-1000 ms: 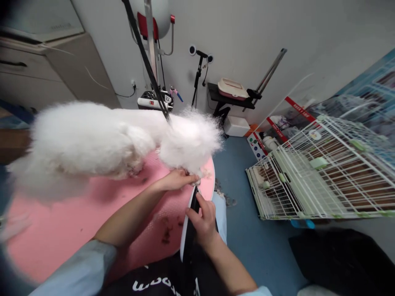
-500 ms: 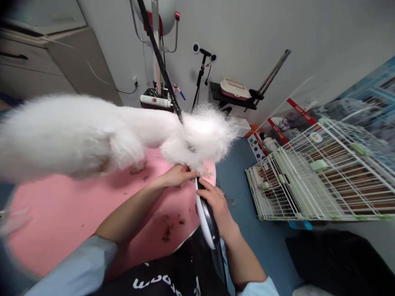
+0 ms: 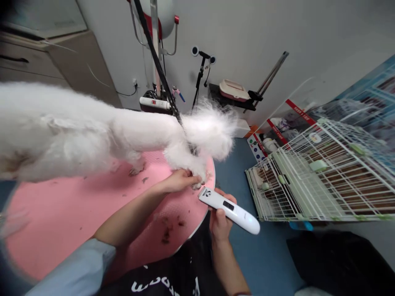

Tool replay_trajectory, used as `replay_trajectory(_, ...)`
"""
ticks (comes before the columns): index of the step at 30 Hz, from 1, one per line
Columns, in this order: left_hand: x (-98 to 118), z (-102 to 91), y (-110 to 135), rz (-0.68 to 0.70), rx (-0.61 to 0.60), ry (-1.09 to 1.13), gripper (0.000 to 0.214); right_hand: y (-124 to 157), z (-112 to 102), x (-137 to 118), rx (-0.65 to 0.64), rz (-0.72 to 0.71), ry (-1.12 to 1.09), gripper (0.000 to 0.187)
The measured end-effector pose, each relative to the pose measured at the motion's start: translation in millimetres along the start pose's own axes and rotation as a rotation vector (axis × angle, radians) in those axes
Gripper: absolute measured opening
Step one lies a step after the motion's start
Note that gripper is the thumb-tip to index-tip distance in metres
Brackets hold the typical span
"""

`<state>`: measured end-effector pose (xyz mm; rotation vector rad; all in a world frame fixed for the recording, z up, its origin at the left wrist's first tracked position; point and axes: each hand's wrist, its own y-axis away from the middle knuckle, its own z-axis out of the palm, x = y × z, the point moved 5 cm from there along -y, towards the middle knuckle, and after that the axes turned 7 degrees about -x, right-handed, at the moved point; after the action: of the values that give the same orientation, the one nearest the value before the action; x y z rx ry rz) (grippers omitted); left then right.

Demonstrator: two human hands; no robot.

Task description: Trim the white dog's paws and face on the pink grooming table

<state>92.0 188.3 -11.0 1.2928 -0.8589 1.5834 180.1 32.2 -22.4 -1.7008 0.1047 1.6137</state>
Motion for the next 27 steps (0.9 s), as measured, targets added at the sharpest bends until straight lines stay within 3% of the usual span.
replay_trajectory(5,2.8,5.8,-1.4,0.087,0.096,0.065,0.033,9.4,8.6,3.9,0.144,0.016,-0.047,0.055)
replay_trajectory(7,5.2,8.9,-1.1,0.115,0.091,0.060,0.035,9.0,8.6,1.2,0.186,0.027,-0.057,0.054)
replay_trajectory(12,5.3,14.0,1.4,0.152,0.093,0.048,0.038,13.5,7.5,-6.7,0.126,-0.045,-0.030,0.028)
replay_trajectory(18,8.1,19.2,4.9,0.172,0.123,0.033,0.036,19.1,14.8,-8.3,0.133,-0.090,0.063,0.050)
replay_trajectory(22,15.7,21.7,6.3,0.155,0.171,0.061,0.036,20.3,20.9,-11.0,0.163,-0.111,0.114,0.051)
replay_trajectory(27,22.7,25.0,9.1,0.141,0.244,0.082,0.036,32.4,17.5,-14.3,0.038,-0.394,0.368,0.044)
